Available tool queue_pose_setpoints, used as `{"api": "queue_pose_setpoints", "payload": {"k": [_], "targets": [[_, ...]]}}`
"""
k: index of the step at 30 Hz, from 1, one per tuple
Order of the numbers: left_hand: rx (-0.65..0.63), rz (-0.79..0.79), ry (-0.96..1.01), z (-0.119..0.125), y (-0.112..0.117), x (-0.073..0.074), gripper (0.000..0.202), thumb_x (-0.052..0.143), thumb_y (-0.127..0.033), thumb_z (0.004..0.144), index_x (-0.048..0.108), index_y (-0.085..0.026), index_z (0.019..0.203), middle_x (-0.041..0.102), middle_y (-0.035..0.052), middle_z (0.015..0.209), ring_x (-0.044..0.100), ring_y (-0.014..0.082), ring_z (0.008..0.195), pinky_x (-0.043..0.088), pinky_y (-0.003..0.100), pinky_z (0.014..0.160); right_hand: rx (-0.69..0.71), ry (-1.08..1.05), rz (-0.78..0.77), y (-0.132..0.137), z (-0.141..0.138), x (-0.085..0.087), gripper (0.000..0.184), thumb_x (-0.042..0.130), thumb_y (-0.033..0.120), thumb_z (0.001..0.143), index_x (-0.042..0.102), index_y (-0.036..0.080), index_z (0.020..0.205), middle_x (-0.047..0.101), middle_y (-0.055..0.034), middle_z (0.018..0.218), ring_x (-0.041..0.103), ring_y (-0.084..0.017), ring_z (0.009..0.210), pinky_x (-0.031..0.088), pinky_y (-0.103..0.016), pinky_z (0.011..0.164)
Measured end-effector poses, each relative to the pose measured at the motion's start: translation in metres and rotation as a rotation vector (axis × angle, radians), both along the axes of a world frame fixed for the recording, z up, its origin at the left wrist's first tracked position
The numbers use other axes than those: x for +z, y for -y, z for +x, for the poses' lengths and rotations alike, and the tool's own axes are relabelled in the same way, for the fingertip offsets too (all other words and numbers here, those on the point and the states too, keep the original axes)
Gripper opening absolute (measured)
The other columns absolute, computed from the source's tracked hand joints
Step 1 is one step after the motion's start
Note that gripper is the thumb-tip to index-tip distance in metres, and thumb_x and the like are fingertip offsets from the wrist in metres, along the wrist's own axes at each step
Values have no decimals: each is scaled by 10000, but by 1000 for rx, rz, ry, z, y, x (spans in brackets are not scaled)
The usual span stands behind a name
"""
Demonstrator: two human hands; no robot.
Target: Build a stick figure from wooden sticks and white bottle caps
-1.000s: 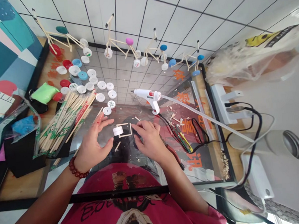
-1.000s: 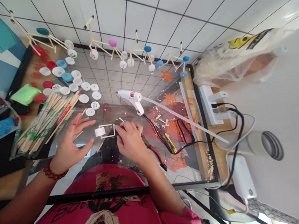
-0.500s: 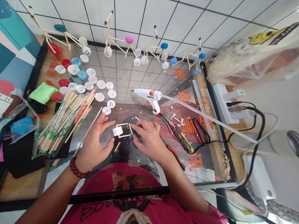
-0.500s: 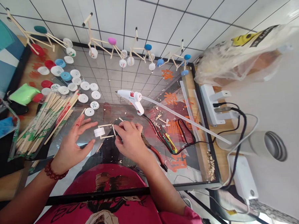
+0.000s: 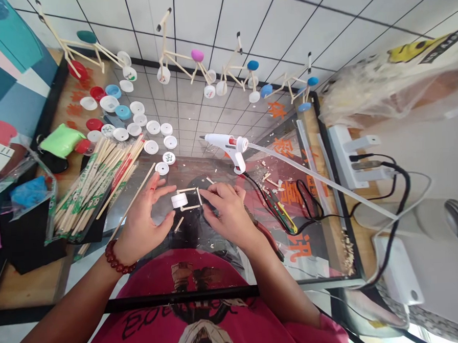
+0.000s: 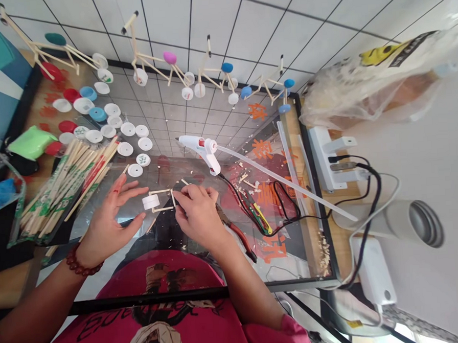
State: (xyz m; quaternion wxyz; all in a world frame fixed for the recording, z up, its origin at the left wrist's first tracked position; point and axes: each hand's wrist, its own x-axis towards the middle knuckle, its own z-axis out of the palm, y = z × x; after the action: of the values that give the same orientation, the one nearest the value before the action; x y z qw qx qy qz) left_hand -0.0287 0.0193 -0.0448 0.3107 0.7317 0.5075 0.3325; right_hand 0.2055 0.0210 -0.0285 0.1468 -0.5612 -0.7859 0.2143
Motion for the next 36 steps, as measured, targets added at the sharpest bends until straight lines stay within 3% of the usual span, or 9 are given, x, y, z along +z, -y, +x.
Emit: {"api": "queue_pose_setpoints", "payload": {"k": [20,36], "targets": [[15,-9,-47,2,0,1,877,654,-189,891,173,-244,1623,715,121,1288,562,296,1384,430,560,1171,-6,-6,-17,0,0,1,303,579,219,965,695,249,1243,679,-73,1137,591,-229,1042,285,-420,952],[-1,10,-44,2,-1,0,906,658,-172,880,157,-257,1630,707,125,1300,564,299,1381,412,569,1177,-7,6,-21,-5,1,2,578,458,15,847,652,230,1347,664,-106,1198,583,-248,1090,297,-422,929]]}}
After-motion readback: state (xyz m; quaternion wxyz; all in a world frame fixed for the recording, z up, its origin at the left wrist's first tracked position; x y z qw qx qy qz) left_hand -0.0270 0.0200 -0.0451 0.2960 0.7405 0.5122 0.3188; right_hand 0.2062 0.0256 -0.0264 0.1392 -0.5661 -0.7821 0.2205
